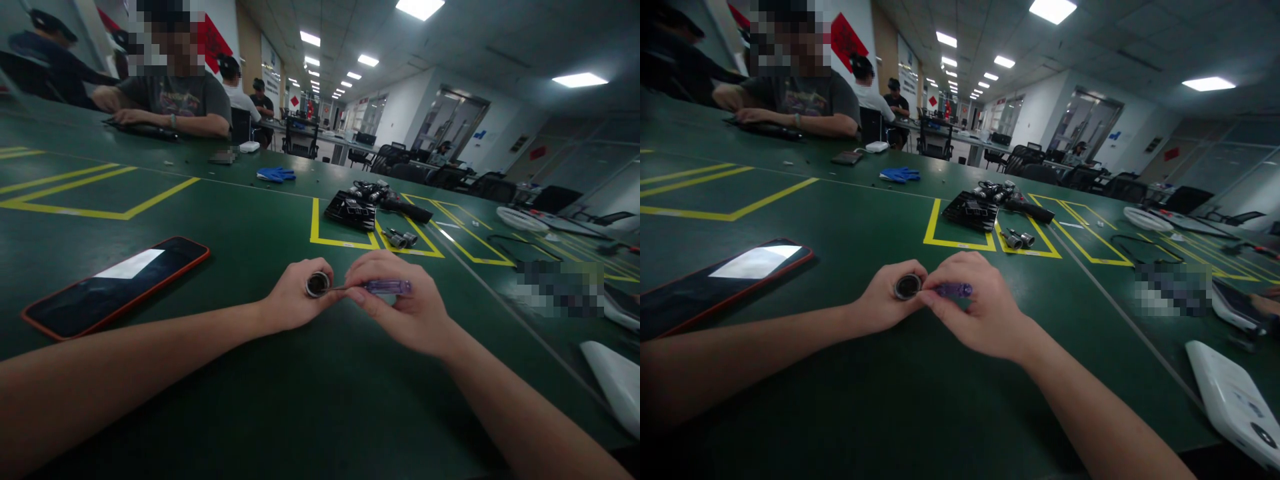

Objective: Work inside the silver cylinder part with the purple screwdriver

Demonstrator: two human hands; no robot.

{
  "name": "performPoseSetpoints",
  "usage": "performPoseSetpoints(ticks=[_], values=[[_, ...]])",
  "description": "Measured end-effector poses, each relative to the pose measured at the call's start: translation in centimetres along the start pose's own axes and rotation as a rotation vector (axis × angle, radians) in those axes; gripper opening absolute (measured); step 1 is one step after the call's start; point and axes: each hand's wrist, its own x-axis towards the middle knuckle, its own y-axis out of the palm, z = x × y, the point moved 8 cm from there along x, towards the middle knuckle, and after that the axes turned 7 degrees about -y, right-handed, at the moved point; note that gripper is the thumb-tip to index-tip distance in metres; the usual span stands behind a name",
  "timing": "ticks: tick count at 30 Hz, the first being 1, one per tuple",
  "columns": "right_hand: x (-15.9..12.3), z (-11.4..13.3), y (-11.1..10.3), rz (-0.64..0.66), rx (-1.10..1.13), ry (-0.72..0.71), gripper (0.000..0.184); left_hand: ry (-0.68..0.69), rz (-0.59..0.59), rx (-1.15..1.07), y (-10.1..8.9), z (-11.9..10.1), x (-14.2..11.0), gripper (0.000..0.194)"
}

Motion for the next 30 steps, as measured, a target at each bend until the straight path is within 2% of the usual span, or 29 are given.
performPoseSetpoints(ticks=[7,14,22,30], values=[[-0.3,0.8,0.6,-0.008,-0.079,-0.113,0.009,0.024,-0.004,0.062,0.1,0.2,-0.1,0.04],[-0.5,1.2,0.7,-0.019,-0.137,-0.145,0.008,0.034,-0.011,0.065,0.1,-0.1,0.0,0.041],[-0.5,0.9,0.0,-0.053,-0.15,-0.106,0.008,0.022,-0.013,0.069,0.1,-0.1,-0.1,0.029],[-0.4,0.9,-0.4,-0.068,-0.1,-0.079,0.006,0.006,-0.002,0.064,0.2,0.0,0.0,0.03]])
